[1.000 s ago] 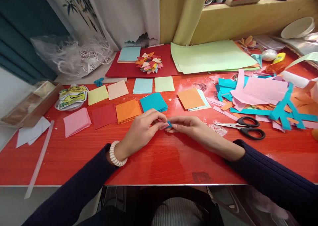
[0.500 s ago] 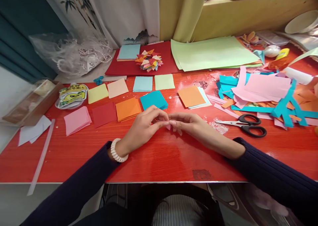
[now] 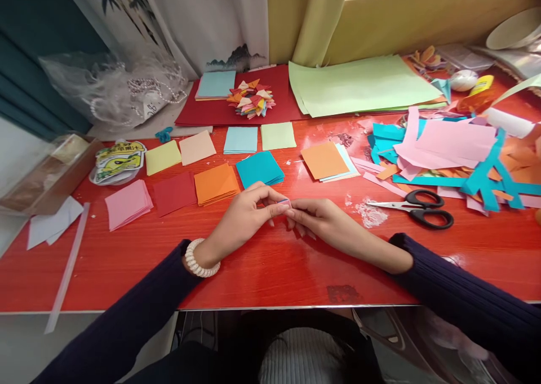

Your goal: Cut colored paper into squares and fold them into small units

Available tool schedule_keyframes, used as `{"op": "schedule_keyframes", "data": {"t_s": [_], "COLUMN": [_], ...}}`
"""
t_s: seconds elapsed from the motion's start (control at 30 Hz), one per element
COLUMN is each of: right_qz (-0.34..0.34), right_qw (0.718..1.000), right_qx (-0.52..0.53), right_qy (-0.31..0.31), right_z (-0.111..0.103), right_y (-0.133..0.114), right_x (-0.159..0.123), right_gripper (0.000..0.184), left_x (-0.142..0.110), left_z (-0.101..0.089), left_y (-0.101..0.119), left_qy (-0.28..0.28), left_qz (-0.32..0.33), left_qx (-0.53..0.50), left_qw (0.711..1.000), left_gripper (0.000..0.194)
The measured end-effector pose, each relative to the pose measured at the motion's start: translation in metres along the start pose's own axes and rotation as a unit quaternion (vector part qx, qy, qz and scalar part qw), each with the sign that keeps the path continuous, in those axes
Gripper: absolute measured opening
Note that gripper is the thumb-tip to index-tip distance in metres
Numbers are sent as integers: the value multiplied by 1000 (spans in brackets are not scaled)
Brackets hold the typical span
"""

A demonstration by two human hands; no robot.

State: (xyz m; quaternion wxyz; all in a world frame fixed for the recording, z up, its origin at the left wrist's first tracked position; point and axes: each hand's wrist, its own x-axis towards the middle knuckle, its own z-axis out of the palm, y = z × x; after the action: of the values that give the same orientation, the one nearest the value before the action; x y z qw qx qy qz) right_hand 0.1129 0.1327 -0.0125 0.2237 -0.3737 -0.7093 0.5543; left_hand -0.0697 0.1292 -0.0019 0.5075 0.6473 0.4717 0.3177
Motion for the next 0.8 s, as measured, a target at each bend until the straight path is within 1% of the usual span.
{"op": "schedule_keyframes", "data": {"t_s": [0.17,0.23,0.3,0.4,0.5,0.57,0.7,0.8], "right_qz": [-1,14,26,28,27,26,17,17], "right_qw": [1000,1000,1000,999,999,998,998,997], "right_qx": [-18,-13,-7,-10,-22,-32,-54,-66], "right_qy": [-1,0,-5,-23,-40,-46,-41,-48], "right_z": [0,0,-1,-4,-5,-4,-2,-3], "right_y": [-1,0,1,0,-3,-3,-4,-6], "right_x": [1,1,2,2,2,1,0,-1], "right_gripper": [26,26,26,26,25,25,25,28], "left_x": [0,0,0,-1,-2,-3,-5,-7], "left_z": [2,2,2,2,4,6,10,12], "left_y": [-1,-1,1,4,5,4,0,-2], "left_qy": [1,-8,-14,-3,14,16,13,14], "left_qz": [-21,-26,-23,5,56,79,86,110], "left_qx": [-43,-34,8,118,210,228,216,221], "left_qw": [999,999,1000,993,976,970,972,969], "left_gripper": [24,23,21,18,18,17,17,17]}}
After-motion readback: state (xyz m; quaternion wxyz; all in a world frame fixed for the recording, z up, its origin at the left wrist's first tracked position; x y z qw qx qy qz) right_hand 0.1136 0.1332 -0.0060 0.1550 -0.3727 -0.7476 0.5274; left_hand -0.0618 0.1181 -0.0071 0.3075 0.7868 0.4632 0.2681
